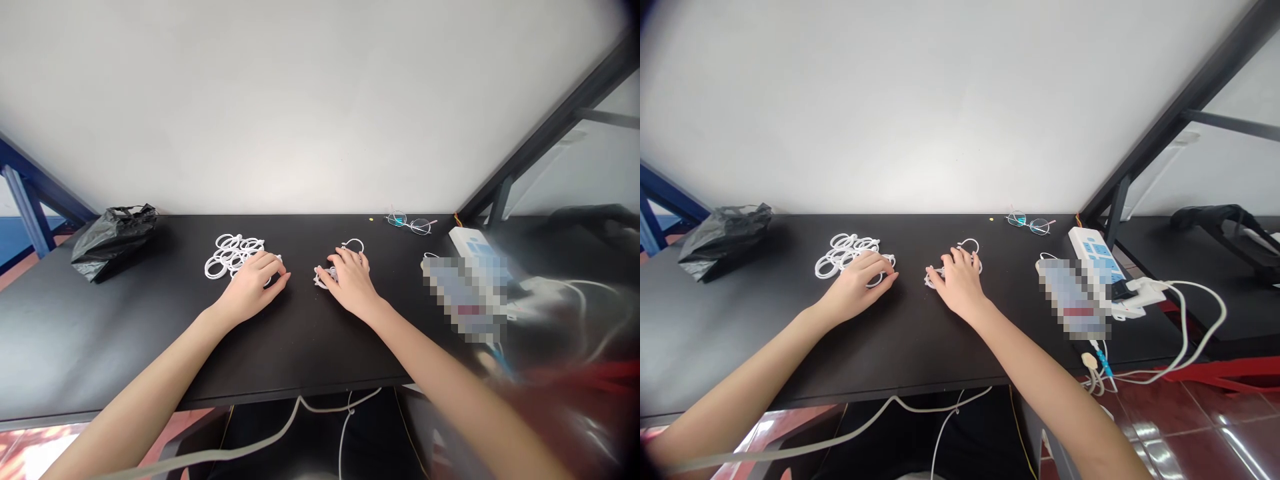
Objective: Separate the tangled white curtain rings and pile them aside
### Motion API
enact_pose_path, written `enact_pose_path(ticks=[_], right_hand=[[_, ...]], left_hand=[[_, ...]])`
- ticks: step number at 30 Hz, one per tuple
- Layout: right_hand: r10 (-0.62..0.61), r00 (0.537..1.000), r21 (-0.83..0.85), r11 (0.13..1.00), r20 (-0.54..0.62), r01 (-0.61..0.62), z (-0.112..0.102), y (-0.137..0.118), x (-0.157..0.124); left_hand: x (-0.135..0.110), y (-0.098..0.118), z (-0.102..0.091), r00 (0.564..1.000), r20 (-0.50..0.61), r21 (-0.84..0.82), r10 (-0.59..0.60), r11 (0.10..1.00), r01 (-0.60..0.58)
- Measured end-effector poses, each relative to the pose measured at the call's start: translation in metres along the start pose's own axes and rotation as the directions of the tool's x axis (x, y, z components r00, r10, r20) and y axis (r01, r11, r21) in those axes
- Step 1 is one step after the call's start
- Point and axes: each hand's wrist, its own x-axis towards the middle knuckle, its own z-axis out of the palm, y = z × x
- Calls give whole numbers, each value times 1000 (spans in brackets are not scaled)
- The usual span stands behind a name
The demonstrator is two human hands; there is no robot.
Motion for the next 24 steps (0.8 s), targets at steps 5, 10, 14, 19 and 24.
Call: enact_pose_path(ticks=[5, 10, 14, 19, 24], right_hand=[[-16, 998, 54, 998, -55, 19, -1, 2, 1], [20, 985, 105, 994, -169, -2, -5, 9, 6], [44, 986, 92, 995, -158, -29, -5, 16, 10], [71, 997, 102, 992, 21, -73, -2, 24, 12], [67, 998, 95, 993, -2, -67, 0, 25, 11]], left_hand=[[0, 0, 1, 1000, 8, 5, -4, 1000, 4], [1, 0, 1, 1000, 7, 5, -9, 1000, 9], [1, 0, 0, 1000, 6, -1, -14, 1000, 14], [1, 1, -1, 1000, 14, -5, -19, 1000, 19], [1, 1, -2, 1000, 10, -23, -27, 999, 27]])
